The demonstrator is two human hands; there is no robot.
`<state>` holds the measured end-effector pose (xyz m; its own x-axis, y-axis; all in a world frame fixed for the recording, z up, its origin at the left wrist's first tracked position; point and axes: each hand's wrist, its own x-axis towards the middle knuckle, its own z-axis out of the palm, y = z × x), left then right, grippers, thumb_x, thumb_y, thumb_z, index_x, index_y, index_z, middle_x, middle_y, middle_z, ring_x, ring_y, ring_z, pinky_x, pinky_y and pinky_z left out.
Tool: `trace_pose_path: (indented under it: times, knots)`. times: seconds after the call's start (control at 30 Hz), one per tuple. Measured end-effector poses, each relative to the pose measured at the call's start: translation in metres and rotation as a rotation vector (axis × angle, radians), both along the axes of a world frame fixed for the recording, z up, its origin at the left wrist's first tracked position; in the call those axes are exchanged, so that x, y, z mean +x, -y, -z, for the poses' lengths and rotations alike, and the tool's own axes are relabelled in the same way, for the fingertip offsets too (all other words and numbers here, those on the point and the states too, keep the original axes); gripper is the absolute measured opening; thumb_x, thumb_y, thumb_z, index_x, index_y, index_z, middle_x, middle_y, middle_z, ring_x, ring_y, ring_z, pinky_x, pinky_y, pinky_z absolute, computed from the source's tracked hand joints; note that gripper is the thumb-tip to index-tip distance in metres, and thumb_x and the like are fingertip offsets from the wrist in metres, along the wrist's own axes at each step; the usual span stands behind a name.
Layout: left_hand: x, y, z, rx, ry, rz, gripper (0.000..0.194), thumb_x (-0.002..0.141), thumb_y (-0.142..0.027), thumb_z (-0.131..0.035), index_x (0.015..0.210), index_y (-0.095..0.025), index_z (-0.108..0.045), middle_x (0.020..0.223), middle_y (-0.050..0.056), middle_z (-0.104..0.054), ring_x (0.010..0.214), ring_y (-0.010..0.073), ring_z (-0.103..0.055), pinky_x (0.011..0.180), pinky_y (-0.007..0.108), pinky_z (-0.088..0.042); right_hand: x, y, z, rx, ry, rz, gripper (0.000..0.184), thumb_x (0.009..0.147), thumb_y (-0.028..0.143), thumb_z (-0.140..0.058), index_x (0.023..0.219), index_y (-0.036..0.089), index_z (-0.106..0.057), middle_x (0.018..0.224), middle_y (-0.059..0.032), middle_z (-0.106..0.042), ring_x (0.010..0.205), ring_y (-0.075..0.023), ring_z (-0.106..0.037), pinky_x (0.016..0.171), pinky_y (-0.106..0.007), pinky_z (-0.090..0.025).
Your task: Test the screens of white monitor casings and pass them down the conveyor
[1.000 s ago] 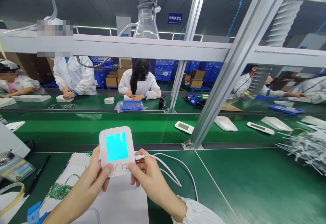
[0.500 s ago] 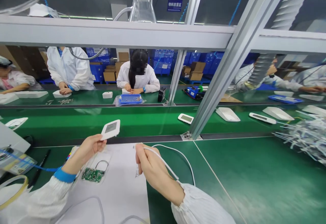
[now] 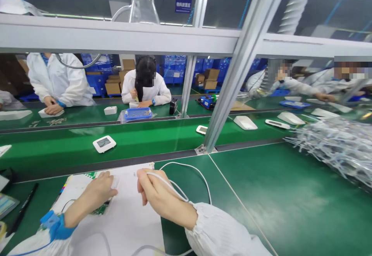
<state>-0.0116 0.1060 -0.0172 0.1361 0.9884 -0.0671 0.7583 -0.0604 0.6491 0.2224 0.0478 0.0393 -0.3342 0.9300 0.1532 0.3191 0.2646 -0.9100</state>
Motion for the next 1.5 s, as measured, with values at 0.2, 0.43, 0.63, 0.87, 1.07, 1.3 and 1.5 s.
trace_pose_path:
  times: [0.2, 0.43, 0.63, 0.87, 1.07, 1.3, 1.5]
  knots:
    - [-0.006, -0.01, -0.032, -0.003, 0.093, 0.157, 0.035, 0.07, -0.048, -0.06, 0.054, -0.023, -0.042, 0.06, -0.003, -0.045, 0.061, 0.0187, -0.047, 0.063, 0.033, -0.041, 0.001, -0.002, -0.006, 0.033, -0.015, -0.042, 0.051, 0.105, 0.036, -0.028, 0.06, 0.021, -0.047, 0.049, 0.0043, -0.051, 0.06, -0.0137, -0.056, 0.074, -0.024, -0.041]
    - [0.025, 0.031, -0.068, -0.131, 1.062, -0.116, 0.037, 0.069, -0.031, -0.08, 0.097, -0.017, -0.062, 0.078, 0.003, -0.07, 0.063, 0.0185, -0.061, 0.056, 0.03, -0.052, 0.002, -0.002, 0.001, 0.01, -0.132, 0.03, 0.055, 0.105, 0.041, -0.029, 0.058, 0.021, -0.048, 0.048, 0.004, -0.052, 0.056, -0.0139, -0.056, 0.073, -0.026, -0.043]
    - [0.037, 0.047, -0.06, -0.055, 1.179, -0.141, 0.062, 0.072, -0.031, -0.08, 0.127, -0.021, -0.053, 0.102, 0.008, -0.074, 0.067, 0.0164, -0.065, 0.057, 0.025, -0.052, 0.001, -0.001, 0.007, 0.057, -0.173, 0.023, 0.063, 0.105, 0.047, -0.027, 0.05, 0.022, -0.046, 0.044, 0.0018, -0.051, 0.055, -0.0156, -0.053, 0.07, -0.028, -0.044]
    - [0.034, 0.048, -0.058, -0.089, 1.172, -0.073, 0.062, 0.074, -0.037, -0.08, 0.127, -0.023, -0.052, 0.114, 0.009, -0.072, 0.086, 0.0228, -0.068, 0.065, 0.028, -0.054, 0.002, 0.0, 0.007, 0.078, -0.147, 0.025, 0.063, 0.106, 0.043, -0.027, 0.049, 0.022, -0.044, 0.047, 0.0022, -0.052, 0.06, -0.0159, -0.055, 0.078, -0.029, -0.041]
    - [0.033, 0.047, -0.061, -0.078, 1.141, -0.077, 0.061, 0.074, -0.037, -0.08, 0.125, -0.023, -0.051, 0.11, 0.008, -0.071, 0.081, 0.0205, -0.067, 0.059, 0.025, -0.051, 0.004, 0.003, 0.003, 0.081, -0.117, 0.011, 0.059, 0.106, 0.037, -0.027, 0.052, 0.022, -0.045, 0.049, 0.003, -0.052, 0.06, -0.0153, -0.054, 0.079, -0.029, -0.039]
    - [0.044, 0.062, -0.063, -0.01, 1.081, -0.028, 0.056, 0.081, -0.038, -0.072, 0.128, -0.024, -0.046, 0.109, 0.006, -0.068, 0.065, 0.0133, -0.057, 0.058, 0.026, -0.05, 0.002, 0.004, 0.006, 0.123, -0.029, 0.003, 0.061, 0.107, 0.039, -0.023, 0.054, 0.021, -0.047, 0.056, 0.0018, -0.056, 0.066, -0.015, -0.056, 0.082, -0.03, -0.038]
    - [0.058, 0.082, -0.064, 0.121, 1.014, -0.057, 0.064, 0.078, -0.035, -0.075, 0.131, -0.028, -0.039, 0.108, 0.002, -0.064, 0.078, 0.0162, -0.06, 0.063, 0.025, -0.054, -0.004, 0.002, 0.019, 0.087, -0.254, -0.039, 0.059, 0.105, 0.05, -0.026, 0.059, 0.02, -0.048, 0.052, 0.0008, -0.053, 0.054, -0.0139, -0.054, 0.064, -0.027, -0.044]
